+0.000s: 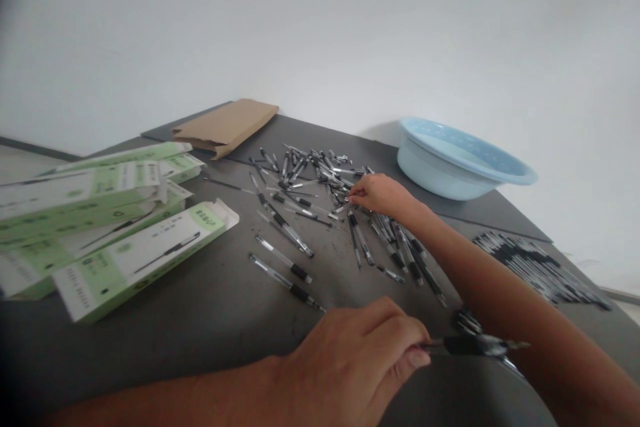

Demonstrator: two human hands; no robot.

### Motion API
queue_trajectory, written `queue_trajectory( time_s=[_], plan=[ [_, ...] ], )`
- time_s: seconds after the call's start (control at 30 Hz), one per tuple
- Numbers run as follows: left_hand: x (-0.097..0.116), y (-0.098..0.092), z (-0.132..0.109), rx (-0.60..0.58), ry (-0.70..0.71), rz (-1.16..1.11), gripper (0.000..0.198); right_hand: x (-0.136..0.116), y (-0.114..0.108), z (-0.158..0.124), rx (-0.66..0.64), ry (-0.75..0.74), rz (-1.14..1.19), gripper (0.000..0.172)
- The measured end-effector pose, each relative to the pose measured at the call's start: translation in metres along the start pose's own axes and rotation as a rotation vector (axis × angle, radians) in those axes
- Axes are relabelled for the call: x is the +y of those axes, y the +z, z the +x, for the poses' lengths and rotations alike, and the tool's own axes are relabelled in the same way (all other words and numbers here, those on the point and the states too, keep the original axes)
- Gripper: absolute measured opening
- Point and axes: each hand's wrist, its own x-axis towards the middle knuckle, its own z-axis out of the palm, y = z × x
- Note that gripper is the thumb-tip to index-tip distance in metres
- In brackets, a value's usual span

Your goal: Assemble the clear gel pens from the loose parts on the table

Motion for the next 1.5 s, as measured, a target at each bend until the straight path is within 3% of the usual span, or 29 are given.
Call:
queue_trajectory(
  time_s=[0.43,0.63,0.8,0.93,1.13,1.37,1.5],
  plan=[
    [0.004,-0.007,0.0,-0.047,-0.039,-0.048,0.027,-0.009,-0.013,0.015,-0.173,0.112,-0.034,0.03],
    [0.004,-0.007,0.0,-0.047,-0.069,-0.059,0.026,-0.014,-0.022,0.02,-0.204,0.095,-0.022,0.031],
    [0.004,-0.006,0.0,-0.049,-0.063,-0.05,0.025,-0.02,-0.026,0.02,-0.173,0.066,0.036,0.032],
    [0.005,-0.007,-0.001,-0.028,-0.057,-0.049,0.024,-0.023,-0.029,0.011,-0.038,0.059,0.19,0.026],
    [0.006,-0.008,0.0,-0.012,-0.061,-0.063,0.021,-0.036,-0.034,-0.044,0.31,0.129,0.663,0.018],
    [0.004,-0.004,-0.002,0.01,-0.123,-0.108,0.018,-0.059,-0.018,-0.152,0.385,0.264,1.289,0.023],
    [0.002,0.001,-0.006,-0.002,-0.178,-0.131,0.018,-0.069,-0.01,-0.187,0.461,0.301,1.57,0.023]
  ],
)
